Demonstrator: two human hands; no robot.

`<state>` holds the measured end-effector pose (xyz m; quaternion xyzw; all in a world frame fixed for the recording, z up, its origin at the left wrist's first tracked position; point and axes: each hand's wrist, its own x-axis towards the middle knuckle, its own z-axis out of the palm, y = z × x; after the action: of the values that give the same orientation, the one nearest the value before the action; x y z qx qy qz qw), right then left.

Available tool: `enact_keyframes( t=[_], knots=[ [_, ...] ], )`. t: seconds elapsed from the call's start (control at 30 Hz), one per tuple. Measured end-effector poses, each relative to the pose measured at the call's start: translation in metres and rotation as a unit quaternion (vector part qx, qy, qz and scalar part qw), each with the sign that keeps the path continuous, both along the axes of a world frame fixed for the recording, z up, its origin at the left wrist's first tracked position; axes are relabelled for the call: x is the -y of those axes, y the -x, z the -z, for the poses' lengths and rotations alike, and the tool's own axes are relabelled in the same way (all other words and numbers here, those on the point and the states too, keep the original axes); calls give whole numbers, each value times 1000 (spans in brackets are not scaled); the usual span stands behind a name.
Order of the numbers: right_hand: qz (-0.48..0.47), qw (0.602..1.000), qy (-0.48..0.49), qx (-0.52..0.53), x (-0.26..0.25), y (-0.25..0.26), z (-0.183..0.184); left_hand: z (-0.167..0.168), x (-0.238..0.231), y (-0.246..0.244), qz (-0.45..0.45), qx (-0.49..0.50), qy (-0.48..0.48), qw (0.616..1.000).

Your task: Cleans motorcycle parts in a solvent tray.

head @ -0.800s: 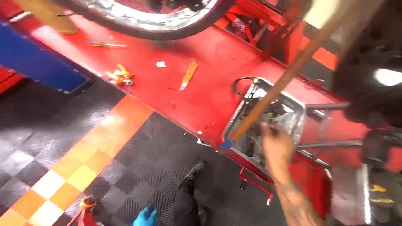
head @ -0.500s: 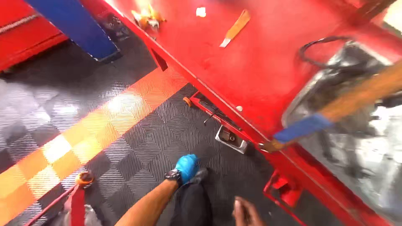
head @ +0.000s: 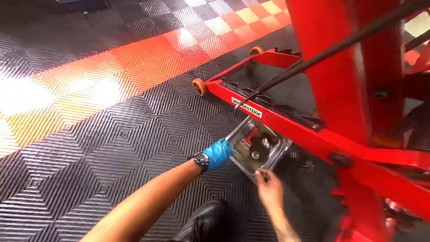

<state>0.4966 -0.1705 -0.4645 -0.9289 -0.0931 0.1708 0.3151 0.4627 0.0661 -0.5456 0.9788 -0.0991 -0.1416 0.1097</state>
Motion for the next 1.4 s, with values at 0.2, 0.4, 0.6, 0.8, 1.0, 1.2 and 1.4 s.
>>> enact_keyframes(
  t=[0.2, 0.4, 0.6, 0.8, 1.0, 1.2, 1.4],
  knots=[
    [-103, 990, 95, -31, -111, -11, 36, -7, -96, 122, -97, 13, -57, 994],
    [-192, 952, 220, -92, -221, 22, 85, -9, -133, 220, -178, -30, 0, 983],
    [-146, 965, 174, -127, -266, 61, 93, -7, -127, 263, -259, -28, 87, 962],
    [-178, 984, 9, 20, -209, 38, 49, 5, -87, 236, -299, 72, 53, 950],
    [-257, 958, -46, 121, -120, 50, 70, 26, -17, 156, -404, -70, 141, 901],
    [-301, 953, -28, 32, -122, 53, 77, 42, -12, 159, -486, -38, 187, 853],
    [-265, 961, -83, 4, -124, 83, 84, 44, -13, 155, -509, -84, 160, 842]
  ],
)
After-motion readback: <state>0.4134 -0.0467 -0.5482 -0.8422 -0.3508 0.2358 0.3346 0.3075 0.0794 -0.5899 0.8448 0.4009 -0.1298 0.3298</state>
